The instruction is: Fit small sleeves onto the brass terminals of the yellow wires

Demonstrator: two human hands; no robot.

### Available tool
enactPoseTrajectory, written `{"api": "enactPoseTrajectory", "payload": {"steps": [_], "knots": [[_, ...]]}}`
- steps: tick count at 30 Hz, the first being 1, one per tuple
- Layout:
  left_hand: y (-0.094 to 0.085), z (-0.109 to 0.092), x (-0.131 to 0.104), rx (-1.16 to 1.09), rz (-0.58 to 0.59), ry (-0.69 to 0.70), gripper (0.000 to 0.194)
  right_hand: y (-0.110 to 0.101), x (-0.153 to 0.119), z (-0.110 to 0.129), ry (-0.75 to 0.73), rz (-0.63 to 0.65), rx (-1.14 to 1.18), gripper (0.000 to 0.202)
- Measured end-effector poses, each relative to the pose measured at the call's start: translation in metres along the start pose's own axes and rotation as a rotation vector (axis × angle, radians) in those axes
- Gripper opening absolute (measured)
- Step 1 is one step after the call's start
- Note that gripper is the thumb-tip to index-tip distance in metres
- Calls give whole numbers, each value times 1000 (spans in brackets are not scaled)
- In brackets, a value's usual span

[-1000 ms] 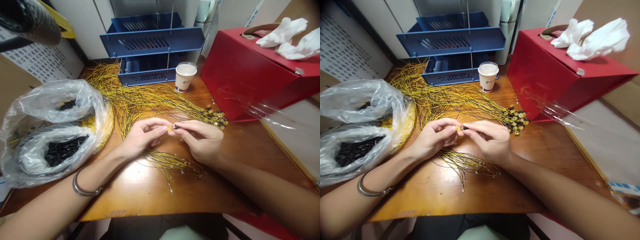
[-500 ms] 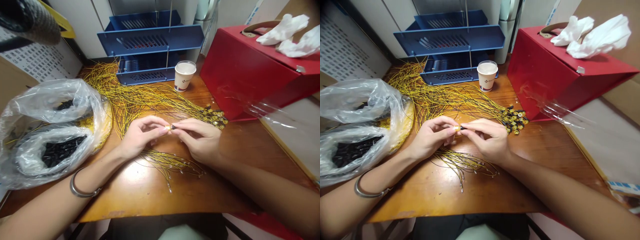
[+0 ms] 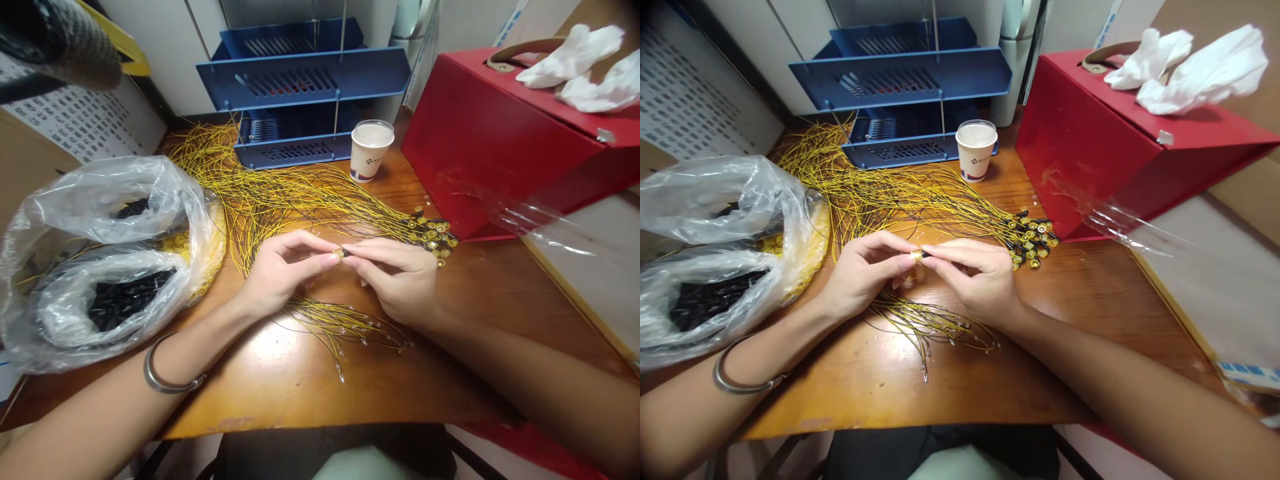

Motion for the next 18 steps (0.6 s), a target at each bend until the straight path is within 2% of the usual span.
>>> {"api": "enactPoseTrajectory", "payload": {"steps": [10,18], "knots": [[0,-4,2,-96,68,89,12,6,-9,-9,398,148,132,14],[1,-6,3,-35,68,118,19,13,-5,-10,472,275,359,17]]}}
Point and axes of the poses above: each hand's wrist, its own x-axis towards the middle knuckle, its own y-axis out of the palm, z = x × y, the point moved 4 cm from there along x, towards the middle knuckle, and after that the axes turned 12 degrees about -x, right-handed, at the moved point
